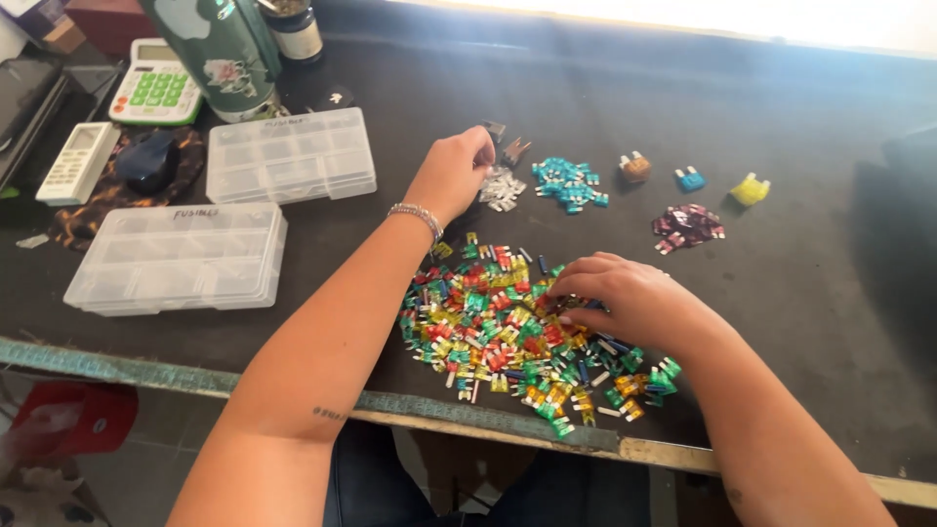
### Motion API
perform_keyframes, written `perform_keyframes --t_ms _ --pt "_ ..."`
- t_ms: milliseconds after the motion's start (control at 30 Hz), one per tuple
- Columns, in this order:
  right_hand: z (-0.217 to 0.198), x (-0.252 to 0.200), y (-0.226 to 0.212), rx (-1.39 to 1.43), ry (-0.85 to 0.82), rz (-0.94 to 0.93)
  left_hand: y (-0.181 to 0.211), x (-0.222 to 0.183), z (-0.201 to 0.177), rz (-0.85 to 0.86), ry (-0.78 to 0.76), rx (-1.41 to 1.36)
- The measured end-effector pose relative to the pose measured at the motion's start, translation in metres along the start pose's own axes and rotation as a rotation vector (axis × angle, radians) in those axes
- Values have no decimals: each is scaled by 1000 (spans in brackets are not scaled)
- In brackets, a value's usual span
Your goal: Sorting a large pile of automotive fuses into categorized groups by color and size on a workbench.
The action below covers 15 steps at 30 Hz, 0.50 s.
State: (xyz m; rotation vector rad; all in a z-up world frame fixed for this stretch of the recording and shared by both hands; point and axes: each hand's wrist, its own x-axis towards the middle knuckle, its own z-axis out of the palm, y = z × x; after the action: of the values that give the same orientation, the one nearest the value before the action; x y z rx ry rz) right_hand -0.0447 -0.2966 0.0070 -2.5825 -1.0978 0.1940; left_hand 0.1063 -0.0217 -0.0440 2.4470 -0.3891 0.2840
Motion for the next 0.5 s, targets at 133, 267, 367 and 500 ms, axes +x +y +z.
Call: perform_keyframes --t_ms 133,267,367,500 --pt "-1 -2 1 -5 -16 26 -11 13 15 -6 -38 96" --pt "-2 -4 1 31 10 22 -9 1 12 76 -22 108" --pt "3 -4 10 4 66 -6 33 -30 -19 224 -122 -32" --pt "10 -4 16 -101 131 -21 70 -70 -47 455 -503 -207"
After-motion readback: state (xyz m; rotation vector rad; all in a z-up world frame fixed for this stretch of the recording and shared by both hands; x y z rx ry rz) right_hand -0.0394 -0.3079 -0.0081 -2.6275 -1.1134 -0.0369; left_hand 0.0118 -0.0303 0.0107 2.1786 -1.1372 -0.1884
